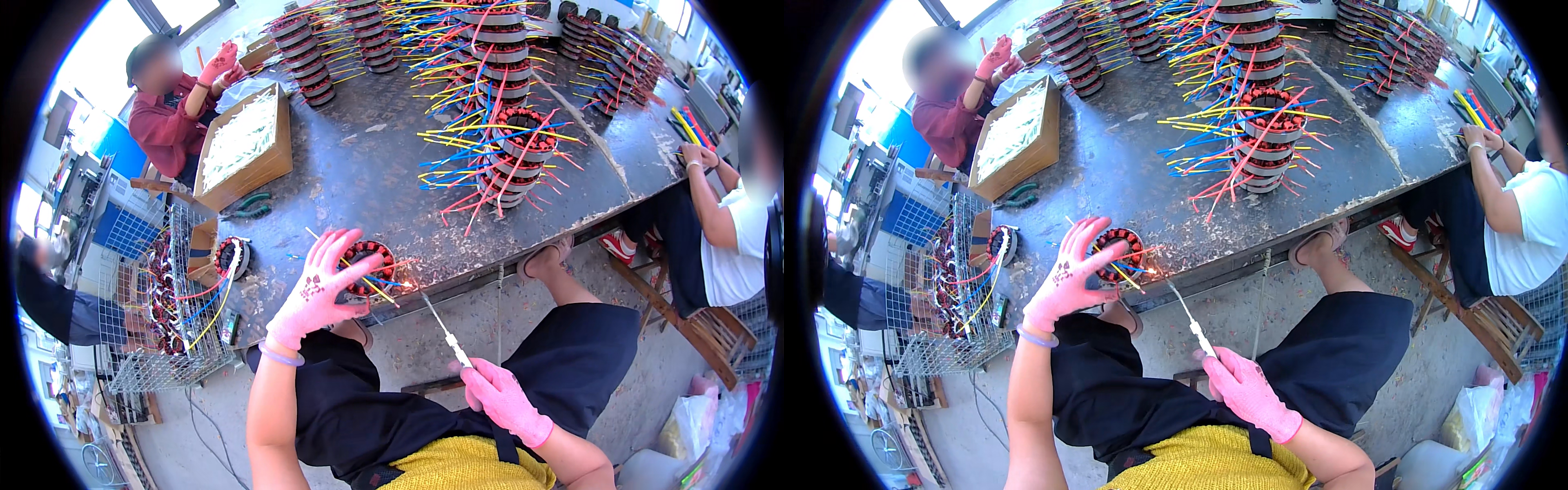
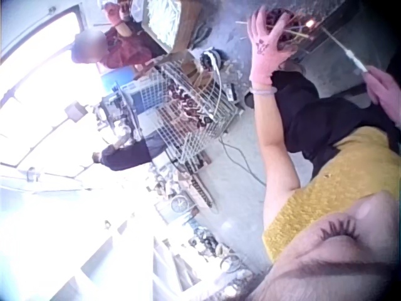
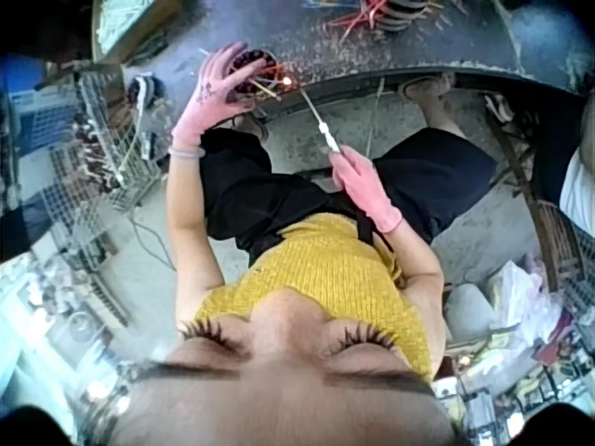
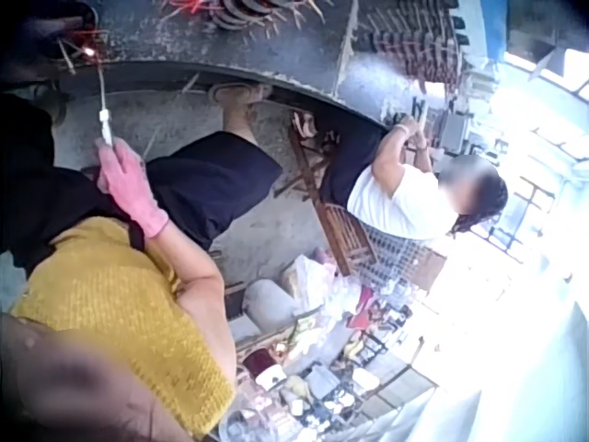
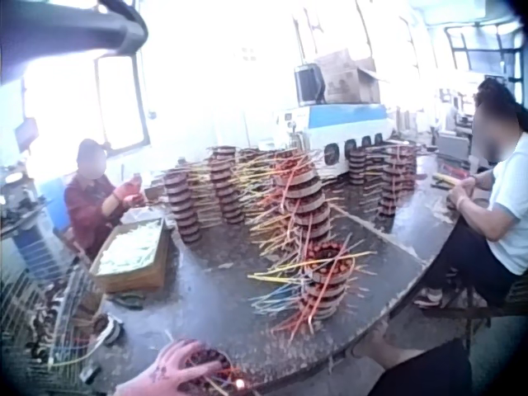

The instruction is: The person solders wire connections on electric motor stators using a handheld soldering iron and luego stacks the finished components into a tall pile on the table.

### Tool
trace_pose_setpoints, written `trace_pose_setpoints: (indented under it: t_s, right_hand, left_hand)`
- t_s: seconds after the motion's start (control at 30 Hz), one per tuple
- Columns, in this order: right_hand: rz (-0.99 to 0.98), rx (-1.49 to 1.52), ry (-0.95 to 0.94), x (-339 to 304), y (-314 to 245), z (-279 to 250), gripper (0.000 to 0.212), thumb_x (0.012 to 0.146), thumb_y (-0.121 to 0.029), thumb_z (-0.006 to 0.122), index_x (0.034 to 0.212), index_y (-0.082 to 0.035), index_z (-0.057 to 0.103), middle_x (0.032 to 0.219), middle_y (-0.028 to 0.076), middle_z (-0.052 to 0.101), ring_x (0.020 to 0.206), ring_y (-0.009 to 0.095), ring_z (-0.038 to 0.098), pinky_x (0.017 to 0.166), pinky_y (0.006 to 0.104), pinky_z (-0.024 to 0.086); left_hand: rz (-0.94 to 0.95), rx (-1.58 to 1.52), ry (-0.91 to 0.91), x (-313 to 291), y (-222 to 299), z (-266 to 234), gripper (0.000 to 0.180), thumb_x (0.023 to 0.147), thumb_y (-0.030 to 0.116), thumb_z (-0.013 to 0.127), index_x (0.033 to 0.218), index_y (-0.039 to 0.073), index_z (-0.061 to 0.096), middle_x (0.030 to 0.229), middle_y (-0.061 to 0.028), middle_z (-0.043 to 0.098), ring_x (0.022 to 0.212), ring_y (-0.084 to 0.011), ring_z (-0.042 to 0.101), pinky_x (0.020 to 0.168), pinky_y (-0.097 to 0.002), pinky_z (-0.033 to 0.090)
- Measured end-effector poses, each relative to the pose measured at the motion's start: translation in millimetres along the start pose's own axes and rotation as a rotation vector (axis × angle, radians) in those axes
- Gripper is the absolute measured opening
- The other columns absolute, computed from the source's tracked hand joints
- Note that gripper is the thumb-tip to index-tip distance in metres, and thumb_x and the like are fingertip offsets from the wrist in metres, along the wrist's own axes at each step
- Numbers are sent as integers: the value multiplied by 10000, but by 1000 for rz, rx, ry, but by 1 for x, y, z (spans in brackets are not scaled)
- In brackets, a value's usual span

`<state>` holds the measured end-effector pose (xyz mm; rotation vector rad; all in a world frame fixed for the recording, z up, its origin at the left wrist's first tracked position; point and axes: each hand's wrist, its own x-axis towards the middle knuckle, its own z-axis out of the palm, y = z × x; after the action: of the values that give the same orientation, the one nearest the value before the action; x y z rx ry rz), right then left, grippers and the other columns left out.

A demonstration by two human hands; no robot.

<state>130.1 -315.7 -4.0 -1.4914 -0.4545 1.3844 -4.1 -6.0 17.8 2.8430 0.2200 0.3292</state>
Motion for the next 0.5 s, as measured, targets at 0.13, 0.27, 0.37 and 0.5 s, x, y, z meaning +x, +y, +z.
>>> trace_pose_setpoints:
  t_s: [0.13,0.27,0.37,0.5]
  right_hand:
    - [-22,33,8,1,9,-5,330,1032,-232,494,1235,-2,616,689,-12,502,597,69,480,572,264,421]
    - [-25,29,13,1,11,-4,331,1033,-232,495,1239,0,613,702,-13,507,604,66,483,572,260,419]
    - [-18,41,12,-1,9,-2,334,1037,-232,493,1242,3,611,706,-27,499,608,57,476,569,249,408]
    - [-3,96,9,-1,12,-1,338,1043,-235,494,1243,11,611,712,-43,489,614,45,462,569,235,394]
  left_hand:
    - [94,-19,-37,-1,6,1,748,617,208,843,1327,290,623,1502,-151,413,1393,-406,374,1184,-545,271]
    - [129,-6,-54,3,8,4,726,642,187,828,1322,331,617,1496,-134,421,1378,-406,390,1179,-550,287]
    - [130,-7,-60,4,8,7,733,651,169,824,1331,335,604,1490,-130,419,1375,-406,391,1181,-553,288]
    - [123,-25,-69,5,9,7,733,656,167,825,1332,338,597,1486,-133,416,1375,-412,388,1186,-558,280]
